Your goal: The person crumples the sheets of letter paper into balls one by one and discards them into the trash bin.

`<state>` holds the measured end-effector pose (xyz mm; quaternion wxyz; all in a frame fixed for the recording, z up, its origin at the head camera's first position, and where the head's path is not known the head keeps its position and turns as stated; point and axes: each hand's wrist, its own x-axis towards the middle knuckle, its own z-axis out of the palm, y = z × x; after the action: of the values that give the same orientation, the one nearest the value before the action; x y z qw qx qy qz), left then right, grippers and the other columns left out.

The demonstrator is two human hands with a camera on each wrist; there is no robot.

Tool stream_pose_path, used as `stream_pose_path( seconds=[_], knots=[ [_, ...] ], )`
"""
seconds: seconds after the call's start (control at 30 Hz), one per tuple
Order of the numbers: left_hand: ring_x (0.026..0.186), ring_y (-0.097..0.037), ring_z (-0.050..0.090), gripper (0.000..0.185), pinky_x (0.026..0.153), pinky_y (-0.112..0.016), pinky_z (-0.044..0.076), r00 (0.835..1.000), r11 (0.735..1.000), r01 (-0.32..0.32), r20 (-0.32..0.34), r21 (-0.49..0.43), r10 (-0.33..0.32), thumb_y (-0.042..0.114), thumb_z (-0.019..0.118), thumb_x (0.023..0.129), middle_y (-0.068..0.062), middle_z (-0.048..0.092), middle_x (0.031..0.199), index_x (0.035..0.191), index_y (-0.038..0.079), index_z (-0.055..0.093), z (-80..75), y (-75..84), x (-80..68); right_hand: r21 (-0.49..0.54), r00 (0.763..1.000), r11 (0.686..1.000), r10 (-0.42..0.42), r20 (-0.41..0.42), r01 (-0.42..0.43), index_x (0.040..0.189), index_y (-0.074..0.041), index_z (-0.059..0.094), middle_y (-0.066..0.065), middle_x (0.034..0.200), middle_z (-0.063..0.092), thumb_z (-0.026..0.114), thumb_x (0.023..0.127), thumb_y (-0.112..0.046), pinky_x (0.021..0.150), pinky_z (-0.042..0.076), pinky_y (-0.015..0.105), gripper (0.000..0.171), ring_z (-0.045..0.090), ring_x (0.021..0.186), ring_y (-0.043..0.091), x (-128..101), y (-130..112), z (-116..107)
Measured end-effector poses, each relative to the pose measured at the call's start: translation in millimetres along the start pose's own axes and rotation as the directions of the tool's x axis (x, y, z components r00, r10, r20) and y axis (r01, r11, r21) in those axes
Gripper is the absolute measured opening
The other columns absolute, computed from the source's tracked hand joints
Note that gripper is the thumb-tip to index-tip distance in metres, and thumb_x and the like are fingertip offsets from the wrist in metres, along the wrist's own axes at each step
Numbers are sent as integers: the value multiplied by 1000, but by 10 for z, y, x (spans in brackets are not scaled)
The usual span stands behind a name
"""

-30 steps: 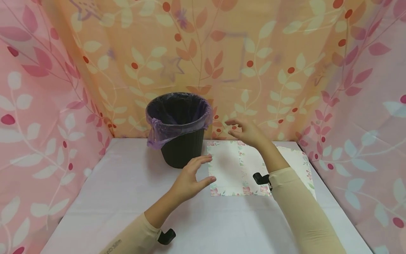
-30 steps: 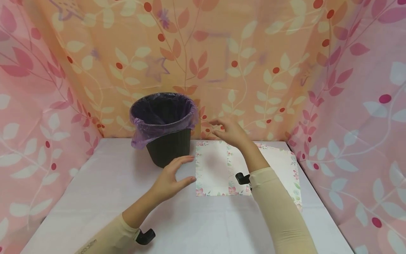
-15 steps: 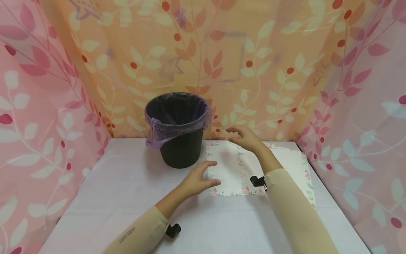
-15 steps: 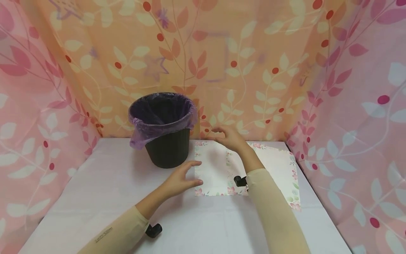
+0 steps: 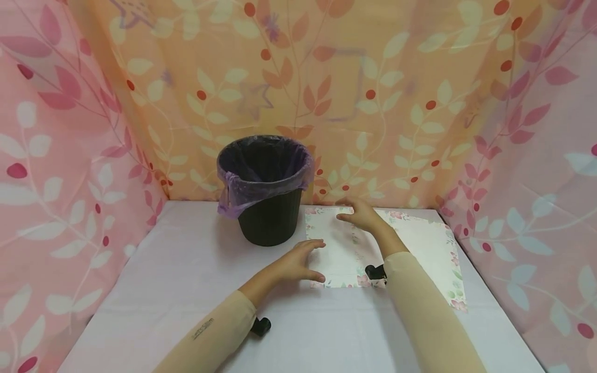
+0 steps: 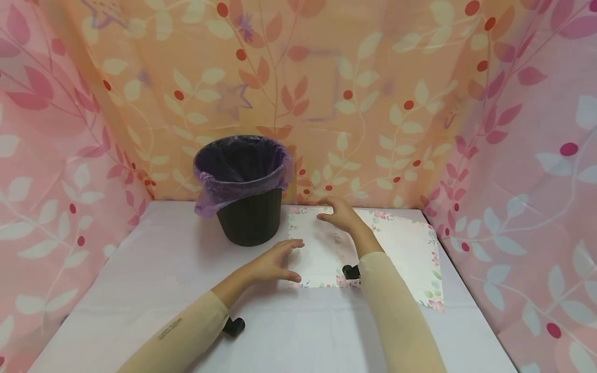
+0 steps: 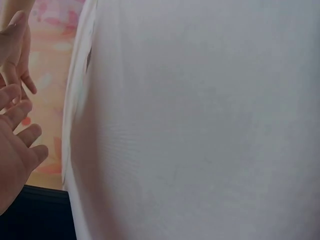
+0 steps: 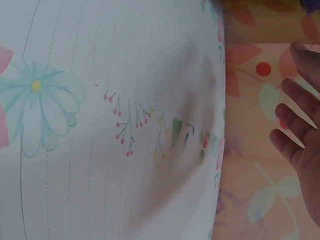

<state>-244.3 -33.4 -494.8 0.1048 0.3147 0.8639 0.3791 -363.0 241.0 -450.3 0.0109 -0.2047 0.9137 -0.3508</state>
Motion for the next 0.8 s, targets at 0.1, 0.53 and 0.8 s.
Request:
stream_pose_path(
  seconds=[0.1, 0.53, 0.8],
  knots=[
    [155, -27, 23, 98, 124, -52, 26, 999, 1000, -11, 44, 4, 11, 41, 90, 76, 3, 31, 167, 157, 17, 38, -11, -55, 47, -8, 1000, 1000, -2, 2, 2, 139, -11, 61, 9, 146, 57, 78, 93, -29, 117, 32, 62, 52, 43, 143, 38, 23, 85, 44],
    [159, -25, 12, 113, 127, -50, 18, 994, 998, 63, 91, 31, -66, 42, 93, 72, -1, 25, 170, 162, 17, 29, 30, -233, 118, -21, 988, 994, 106, 108, -104, 152, -15, 48, 12, 162, 39, 85, 84, -37, 118, 29, 65, 80, 33, 149, 44, -31, 355, 248],
    [159, -31, 2, 126, 128, -52, 12, 992, 987, 54, 103, 150, -70, 55, 90, 68, -5, 13, 173, 164, 12, 21, 47, -299, 126, -172, 982, 980, 127, 140, -103, 159, -21, 38, 13, 166, 31, 85, 76, -56, 120, 16, 70, 101, 18, 155, 43, -21, 411, 295]
  ],
)
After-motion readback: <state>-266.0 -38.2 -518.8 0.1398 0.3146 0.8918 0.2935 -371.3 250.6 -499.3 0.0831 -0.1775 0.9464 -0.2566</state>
